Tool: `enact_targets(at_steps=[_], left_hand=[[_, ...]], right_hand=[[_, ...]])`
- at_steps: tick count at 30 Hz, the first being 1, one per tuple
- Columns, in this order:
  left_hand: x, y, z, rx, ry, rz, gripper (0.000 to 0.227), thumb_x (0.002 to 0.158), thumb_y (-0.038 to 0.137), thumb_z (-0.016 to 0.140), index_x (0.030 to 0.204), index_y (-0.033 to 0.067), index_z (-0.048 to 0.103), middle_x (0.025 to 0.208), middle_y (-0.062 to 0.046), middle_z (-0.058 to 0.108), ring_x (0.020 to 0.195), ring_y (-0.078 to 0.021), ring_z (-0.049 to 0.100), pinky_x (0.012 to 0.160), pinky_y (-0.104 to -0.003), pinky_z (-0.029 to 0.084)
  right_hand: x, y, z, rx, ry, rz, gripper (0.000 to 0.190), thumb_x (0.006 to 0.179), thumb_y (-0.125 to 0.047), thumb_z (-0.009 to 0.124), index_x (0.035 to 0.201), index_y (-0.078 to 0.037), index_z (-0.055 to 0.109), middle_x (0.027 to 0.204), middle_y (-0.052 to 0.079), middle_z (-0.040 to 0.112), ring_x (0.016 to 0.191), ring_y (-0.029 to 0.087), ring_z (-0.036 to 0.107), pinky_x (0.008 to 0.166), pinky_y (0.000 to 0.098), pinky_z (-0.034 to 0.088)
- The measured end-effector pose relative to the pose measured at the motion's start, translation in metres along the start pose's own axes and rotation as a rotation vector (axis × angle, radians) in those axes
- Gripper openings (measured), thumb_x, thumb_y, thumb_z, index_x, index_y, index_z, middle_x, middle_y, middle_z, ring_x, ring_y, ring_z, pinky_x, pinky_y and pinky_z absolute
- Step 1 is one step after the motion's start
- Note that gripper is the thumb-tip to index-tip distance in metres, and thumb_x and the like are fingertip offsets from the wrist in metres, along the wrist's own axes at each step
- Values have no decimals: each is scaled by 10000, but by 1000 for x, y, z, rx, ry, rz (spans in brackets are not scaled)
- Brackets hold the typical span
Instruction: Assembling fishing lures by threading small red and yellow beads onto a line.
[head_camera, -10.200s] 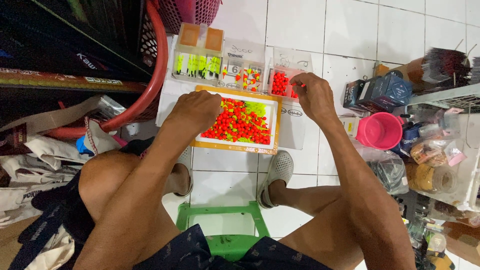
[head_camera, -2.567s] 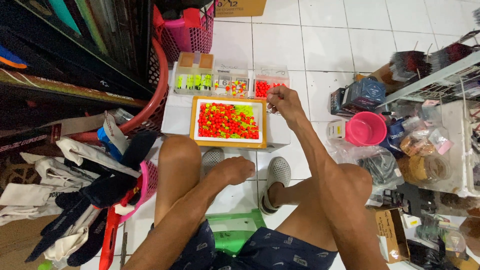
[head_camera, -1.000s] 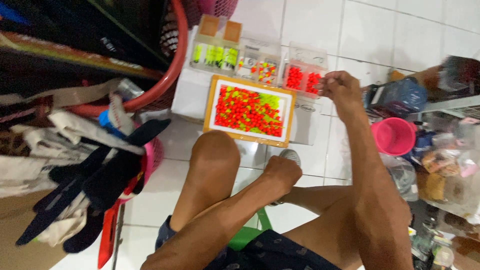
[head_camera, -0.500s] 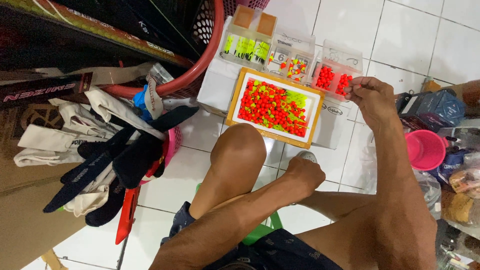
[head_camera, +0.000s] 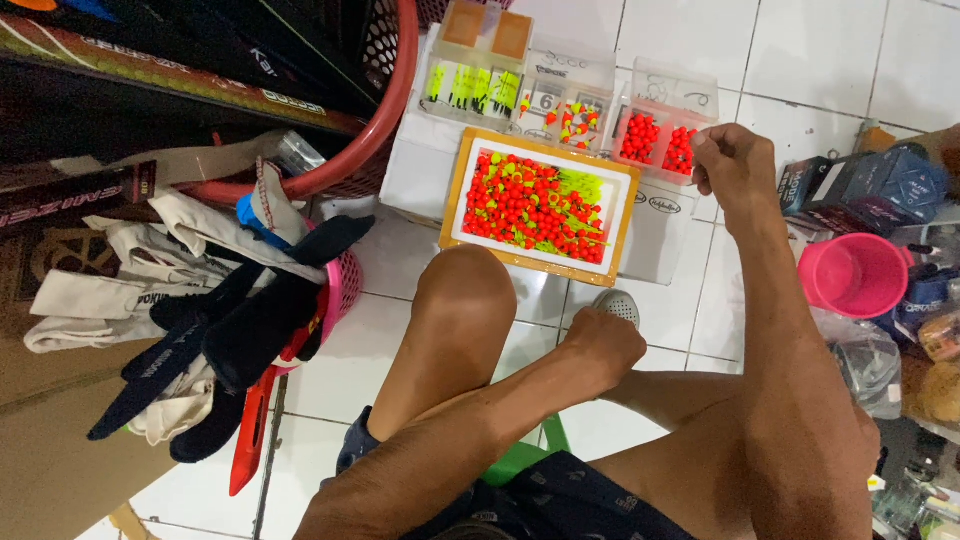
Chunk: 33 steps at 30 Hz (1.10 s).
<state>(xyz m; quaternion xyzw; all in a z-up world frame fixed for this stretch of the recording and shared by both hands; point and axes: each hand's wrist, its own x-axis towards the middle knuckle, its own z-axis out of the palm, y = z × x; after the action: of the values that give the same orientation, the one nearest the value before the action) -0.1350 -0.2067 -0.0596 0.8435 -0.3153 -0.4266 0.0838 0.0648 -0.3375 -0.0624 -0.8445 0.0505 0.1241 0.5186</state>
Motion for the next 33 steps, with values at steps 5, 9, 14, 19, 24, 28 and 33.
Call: enact_targets(at_steps=[5,9,14,19,24,28,33], left_hand=[[-1,2,-2,12,-10,7,317,763,30,733,1035,191,750,994,25,725,904,-222,699,621,-333,519],[-2,2,-2,19,1,5,331,766,45,744,1060,198,757,1013,41,736,927,-213,714,657,-330,526],[4,2,6,6,2,5,317,792,52,739,1082,181,753,1043,5,728,962,-251,698,707,-391,516],[3,3,3,49,41,8,289,778,-30,704,952,197,749,905,48,733,810,-202,695,609,-331,483],[3,2,2,30,37,-13,330,786,43,758,1081,192,756,1072,11,752,967,-238,734,663,-385,577],[-16,-5,-3,-163,302,72,69,752,-67,773,797,-19,752,649,-172,703,596,-292,730,487,-450,615],[-14,-8,-5,-180,281,82,58,749,-70,776,778,-24,754,641,-175,701,578,-285,726,464,-465,613]], right_hand=[[5,7,0,31,12,57,79,1072,-139,589,1051,-86,644,843,31,605,680,121,647,577,229,476],[17,23,0,-11,20,-16,77,1069,-80,593,1077,-98,668,867,34,630,678,108,664,531,219,460],[22,33,0,-91,31,-82,135,1067,-53,543,1076,-54,678,815,71,654,677,135,688,504,240,476],[20,23,0,-153,14,-55,143,1059,-39,564,1115,-90,686,918,55,683,727,138,694,525,256,478],[21,26,-3,-282,48,-174,198,1033,-16,509,1067,-96,687,857,47,668,672,122,681,597,289,479],[31,45,-4,-359,131,-308,232,1051,115,583,1232,45,711,1003,247,692,840,308,694,651,357,554],[27,42,5,-604,109,-508,237,966,122,736,1180,20,753,998,246,677,912,393,704,751,447,583]])
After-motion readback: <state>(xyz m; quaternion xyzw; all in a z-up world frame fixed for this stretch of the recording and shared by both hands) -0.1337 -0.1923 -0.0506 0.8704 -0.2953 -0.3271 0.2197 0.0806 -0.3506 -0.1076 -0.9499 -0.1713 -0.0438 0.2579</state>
